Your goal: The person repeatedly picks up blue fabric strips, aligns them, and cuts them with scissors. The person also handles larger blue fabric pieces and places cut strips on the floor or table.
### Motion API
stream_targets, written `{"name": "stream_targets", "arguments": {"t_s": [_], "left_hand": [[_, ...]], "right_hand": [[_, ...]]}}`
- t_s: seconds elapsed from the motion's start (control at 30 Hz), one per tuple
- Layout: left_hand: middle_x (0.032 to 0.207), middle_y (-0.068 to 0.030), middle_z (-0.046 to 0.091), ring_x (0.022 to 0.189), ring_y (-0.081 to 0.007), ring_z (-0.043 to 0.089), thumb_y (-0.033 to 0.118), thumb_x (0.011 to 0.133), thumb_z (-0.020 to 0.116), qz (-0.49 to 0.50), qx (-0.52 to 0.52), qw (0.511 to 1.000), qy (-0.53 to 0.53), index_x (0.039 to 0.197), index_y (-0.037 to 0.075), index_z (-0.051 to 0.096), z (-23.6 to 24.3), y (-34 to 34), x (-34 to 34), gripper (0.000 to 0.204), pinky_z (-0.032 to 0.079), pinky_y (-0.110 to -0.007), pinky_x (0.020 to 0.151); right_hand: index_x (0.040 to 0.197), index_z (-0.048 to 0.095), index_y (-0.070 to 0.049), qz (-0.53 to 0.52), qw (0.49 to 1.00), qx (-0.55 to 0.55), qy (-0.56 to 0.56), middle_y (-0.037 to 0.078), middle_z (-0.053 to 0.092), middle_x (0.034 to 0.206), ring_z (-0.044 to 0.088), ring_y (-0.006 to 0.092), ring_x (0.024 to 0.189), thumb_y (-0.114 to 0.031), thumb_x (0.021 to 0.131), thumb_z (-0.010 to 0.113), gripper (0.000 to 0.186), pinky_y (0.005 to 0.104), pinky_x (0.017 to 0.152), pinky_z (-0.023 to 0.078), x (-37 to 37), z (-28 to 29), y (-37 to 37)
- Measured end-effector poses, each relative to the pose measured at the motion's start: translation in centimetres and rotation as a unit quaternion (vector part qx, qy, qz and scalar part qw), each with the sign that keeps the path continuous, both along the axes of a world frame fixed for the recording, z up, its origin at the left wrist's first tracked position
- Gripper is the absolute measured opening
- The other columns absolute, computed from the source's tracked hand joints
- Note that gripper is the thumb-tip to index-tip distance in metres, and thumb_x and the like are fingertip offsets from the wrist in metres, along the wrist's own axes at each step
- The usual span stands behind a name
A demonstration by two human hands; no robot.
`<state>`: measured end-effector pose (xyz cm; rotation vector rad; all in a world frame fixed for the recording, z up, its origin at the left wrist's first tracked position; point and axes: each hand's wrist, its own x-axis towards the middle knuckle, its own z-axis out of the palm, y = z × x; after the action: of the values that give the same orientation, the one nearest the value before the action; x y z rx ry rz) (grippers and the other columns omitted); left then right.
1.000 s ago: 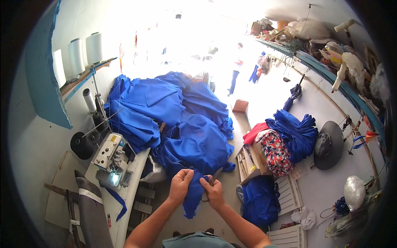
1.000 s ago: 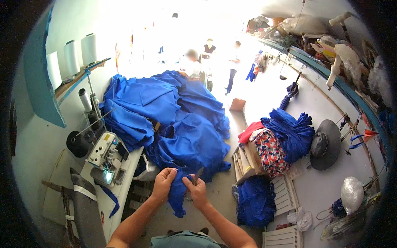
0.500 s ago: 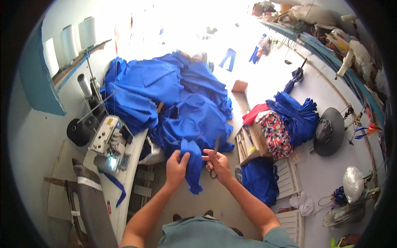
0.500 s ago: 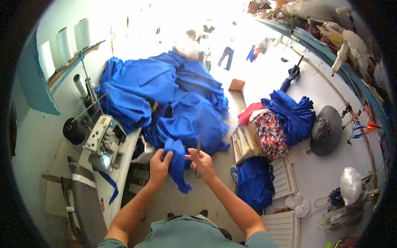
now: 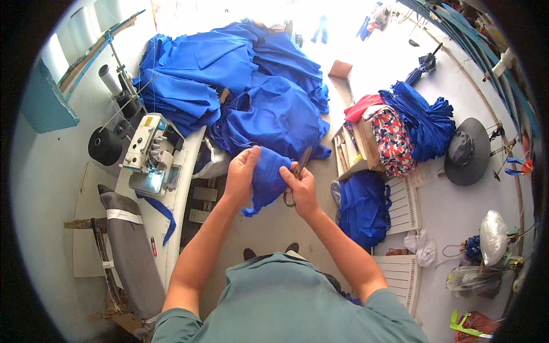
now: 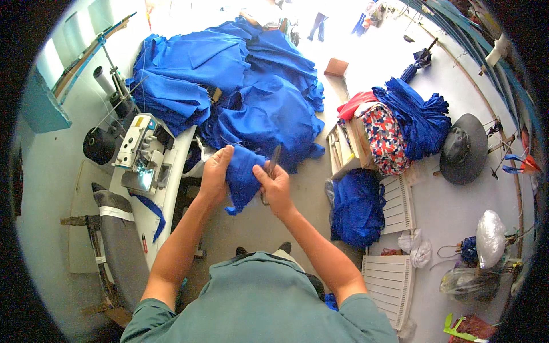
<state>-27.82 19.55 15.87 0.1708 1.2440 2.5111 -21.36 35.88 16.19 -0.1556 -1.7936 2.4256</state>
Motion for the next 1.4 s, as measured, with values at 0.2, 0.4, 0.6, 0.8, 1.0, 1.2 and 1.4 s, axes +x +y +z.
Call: {"name": "stream_targets", "arguments": {"t_s": [0.2,0.4,0.6,0.8,1.0,1.2,1.4], "left_hand": [[0.107,-0.0030,0.068,0.095,-0.0084,0.062,0.021,0.098,0.068,-0.062,-0.133,0.983,0.108,0.114,0.001,0.063,-3.7,-0.3,3.7,0.026,0.049,-0.027,0.089],[0.098,-0.0006,0.068,0.087,-0.0059,0.060,0.019,0.102,0.063,0.027,-0.114,0.989,0.092,0.107,0.003,0.062,-2.2,1.6,2.7,0.017,0.050,-0.024,0.080],[0.097,-0.0017,0.068,0.085,-0.0063,0.061,0.015,0.103,0.060,0.074,-0.163,0.977,0.119,0.105,0.003,0.062,-1.7,1.5,1.3,0.012,0.051,-0.023,0.076],[0.087,-0.0007,0.067,0.072,-0.0036,0.058,0.015,0.102,0.061,0.132,-0.131,0.979,0.081,0.101,0.002,0.062,-2.9,1.5,0.9,0.014,0.047,-0.020,0.061],[0.090,0.0015,0.066,0.078,-0.0045,0.060,0.023,0.102,0.062,0.060,-0.033,0.997,-0.035,0.105,0.005,0.064,-2.5,1.3,0.7,0.018,0.047,-0.020,0.066],[0.093,0.0015,0.067,0.079,-0.0053,0.060,0.024,0.100,0.066,0.011,-0.111,0.993,0.042,0.106,0.005,0.065,-2.9,1.1,4.6,0.020,0.048,-0.023,0.070],[0.087,0.0020,0.065,0.075,-0.0032,0.057,0.020,0.102,0.063,0.097,-0.179,0.975,0.091,0.101,0.003,0.063,-3.9,1.7,3.8,0.017,0.048,-0.021,0.067]], "right_hand": [[0.087,0.065,-0.011,-0.058,0.997,0.019,-0.040,-0.007,0.057,0.070,0.046,0.0021,0.055,-0.025,0.094,0.073,0.017,0.0195,0.050,0.035,-2.1,1.8,1.0],[0.099,0.064,-0.003,0.009,0.999,0.020,-0.026,-0.003,0.056,0.072,0.047,0.0037,0.056,-0.047,0.094,0.071,0.044,0.0230,0.053,0.042,-2.7,1.7,3.2],[0.106,0.065,-0.002,0.074,0.992,0.089,-0.041,-0.003,0.062,0.084,0.055,0.0048,0.070,-0.028,0.089,0.080,0.034,0.0220,0.060,0.045,0.9,-3.0,2.0],[0.099,0.066,-0.005,0.036,0.997,0.068,0.009,-0.008,0.059,0.082,0.050,0.0017,0.070,-0.016,0.094,0.073,0.014,0.0199,0.061,0.040,0.9,-3.3,1.5],[0.091,0.065,-0.008,-0.011,0.999,0.034,0.003,-0.009,0.055,0.077,0.045,0.0007,0.066,-0.015,0.095,0.071,0.010,0.0205,0.057,0.035,0.7,-2.1,0.6],[0.085,0.064,-0.009,-0.064,0.996,0.057,-0.026,-0.009,0.053,0.071,0.044,0.0010,0.059,-0.016,0.094,0.072,0.014,0.0210,0.051,0.033,-0.4,-1.5,0.9],[0.089,0.065,-0.009,-0.066,0.997,0.035,-0.028,-0.007,0.059,0.075,0.048,0.0017,0.060,-0.019,0.093,0.073,0.013,0.0205,0.052,0.036,-1.1,-2.0,2.1]]}}
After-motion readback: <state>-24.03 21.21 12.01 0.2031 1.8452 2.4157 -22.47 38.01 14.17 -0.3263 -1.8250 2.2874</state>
